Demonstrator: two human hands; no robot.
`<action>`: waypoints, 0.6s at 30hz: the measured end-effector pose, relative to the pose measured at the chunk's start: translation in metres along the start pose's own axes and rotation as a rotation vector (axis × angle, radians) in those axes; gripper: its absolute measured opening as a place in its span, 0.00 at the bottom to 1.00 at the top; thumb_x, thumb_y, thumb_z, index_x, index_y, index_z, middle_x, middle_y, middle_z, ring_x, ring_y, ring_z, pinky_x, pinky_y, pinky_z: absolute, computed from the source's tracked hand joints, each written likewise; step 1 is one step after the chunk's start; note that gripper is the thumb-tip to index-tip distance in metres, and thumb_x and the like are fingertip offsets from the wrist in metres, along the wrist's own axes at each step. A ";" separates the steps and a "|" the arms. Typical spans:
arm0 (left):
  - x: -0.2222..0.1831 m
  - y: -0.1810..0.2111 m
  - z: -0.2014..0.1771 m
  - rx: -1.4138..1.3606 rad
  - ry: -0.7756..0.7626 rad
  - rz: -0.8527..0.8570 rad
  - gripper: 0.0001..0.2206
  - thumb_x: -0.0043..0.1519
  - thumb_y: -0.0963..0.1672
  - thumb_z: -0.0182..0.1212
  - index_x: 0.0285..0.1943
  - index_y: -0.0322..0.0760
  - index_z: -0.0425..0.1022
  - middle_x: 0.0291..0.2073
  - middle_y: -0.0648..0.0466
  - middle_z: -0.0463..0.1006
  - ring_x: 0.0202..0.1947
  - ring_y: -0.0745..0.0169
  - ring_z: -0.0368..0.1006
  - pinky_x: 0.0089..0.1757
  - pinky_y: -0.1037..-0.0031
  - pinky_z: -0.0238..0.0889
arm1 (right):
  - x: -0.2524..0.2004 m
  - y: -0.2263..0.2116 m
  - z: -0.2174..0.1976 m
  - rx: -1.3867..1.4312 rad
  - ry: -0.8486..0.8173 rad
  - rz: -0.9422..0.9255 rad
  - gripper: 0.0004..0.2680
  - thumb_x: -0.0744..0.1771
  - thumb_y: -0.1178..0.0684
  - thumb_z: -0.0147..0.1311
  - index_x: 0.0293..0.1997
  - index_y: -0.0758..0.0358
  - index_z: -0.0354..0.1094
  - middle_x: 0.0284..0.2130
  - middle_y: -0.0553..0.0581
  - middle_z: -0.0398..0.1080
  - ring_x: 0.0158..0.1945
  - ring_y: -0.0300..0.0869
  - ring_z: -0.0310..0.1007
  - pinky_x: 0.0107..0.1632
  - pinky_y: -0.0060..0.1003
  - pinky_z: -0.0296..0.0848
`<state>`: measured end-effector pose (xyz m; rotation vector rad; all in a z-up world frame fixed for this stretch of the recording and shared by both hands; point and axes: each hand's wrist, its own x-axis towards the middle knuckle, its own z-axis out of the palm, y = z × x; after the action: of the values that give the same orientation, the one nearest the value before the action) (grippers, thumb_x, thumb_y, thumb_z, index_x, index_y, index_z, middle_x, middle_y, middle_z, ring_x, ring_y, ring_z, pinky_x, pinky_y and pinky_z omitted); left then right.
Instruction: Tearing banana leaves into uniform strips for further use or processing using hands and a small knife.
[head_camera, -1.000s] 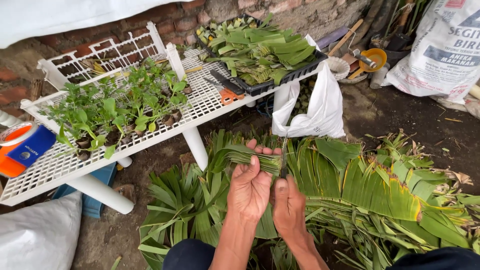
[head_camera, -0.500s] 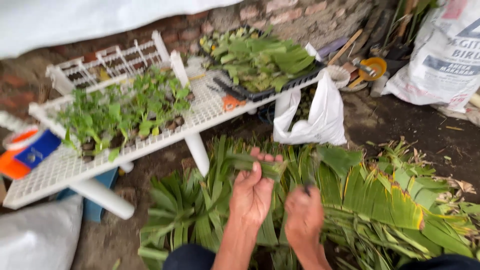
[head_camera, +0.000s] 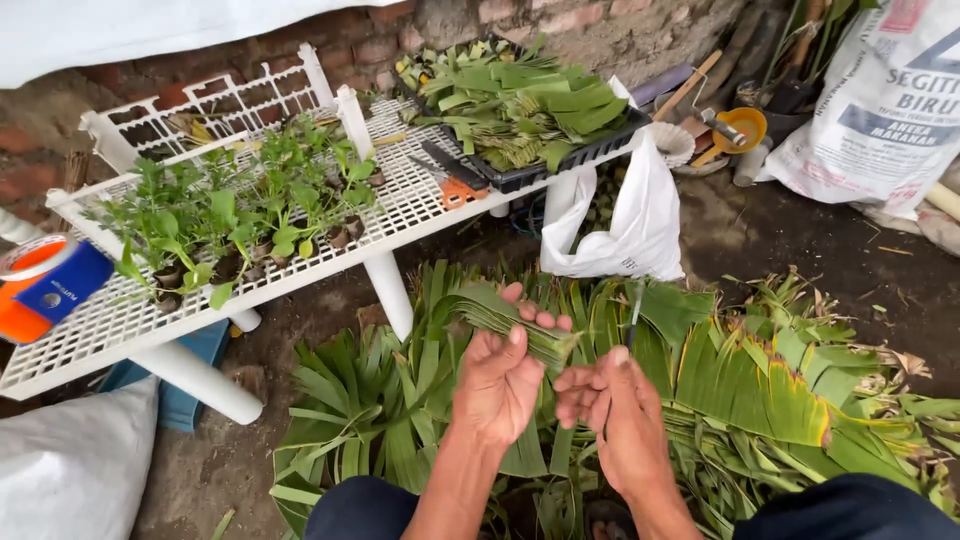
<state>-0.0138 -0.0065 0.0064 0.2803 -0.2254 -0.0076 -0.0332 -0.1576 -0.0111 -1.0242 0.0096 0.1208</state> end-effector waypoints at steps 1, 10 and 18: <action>-0.002 0.000 0.001 -0.002 0.000 -0.003 0.23 0.63 0.36 0.61 0.68 0.32 0.62 0.45 0.49 0.75 0.53 0.46 0.74 0.60 0.56 0.64 | 0.000 -0.005 0.000 0.000 0.004 -0.001 0.13 0.74 0.46 0.36 0.39 0.65 0.59 0.32 0.71 0.73 0.27 0.49 0.69 0.29 0.44 0.69; -0.013 -0.001 0.011 0.170 -0.057 -0.193 0.36 0.61 0.35 0.62 0.78 0.37 0.48 0.45 0.45 0.71 0.47 0.53 0.72 0.31 0.72 0.72 | -0.008 -0.028 0.005 0.010 0.065 0.226 0.18 0.67 0.48 0.53 0.54 0.79 0.68 0.22 0.63 0.65 0.25 0.52 0.73 0.29 0.44 0.74; -0.017 -0.016 -0.005 0.232 -0.024 -0.227 0.32 0.62 0.35 0.58 0.76 0.37 0.51 0.45 0.46 0.74 0.52 0.47 0.74 0.54 0.58 0.72 | -0.011 -0.005 -0.029 0.036 0.073 0.127 0.09 0.68 0.62 0.54 0.30 0.63 0.57 0.28 0.66 0.68 0.27 0.51 0.74 0.30 0.46 0.78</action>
<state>-0.0287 -0.0196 -0.0060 0.5357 -0.2175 -0.2103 -0.0426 -0.1860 -0.0217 -0.9914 0.1427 0.1980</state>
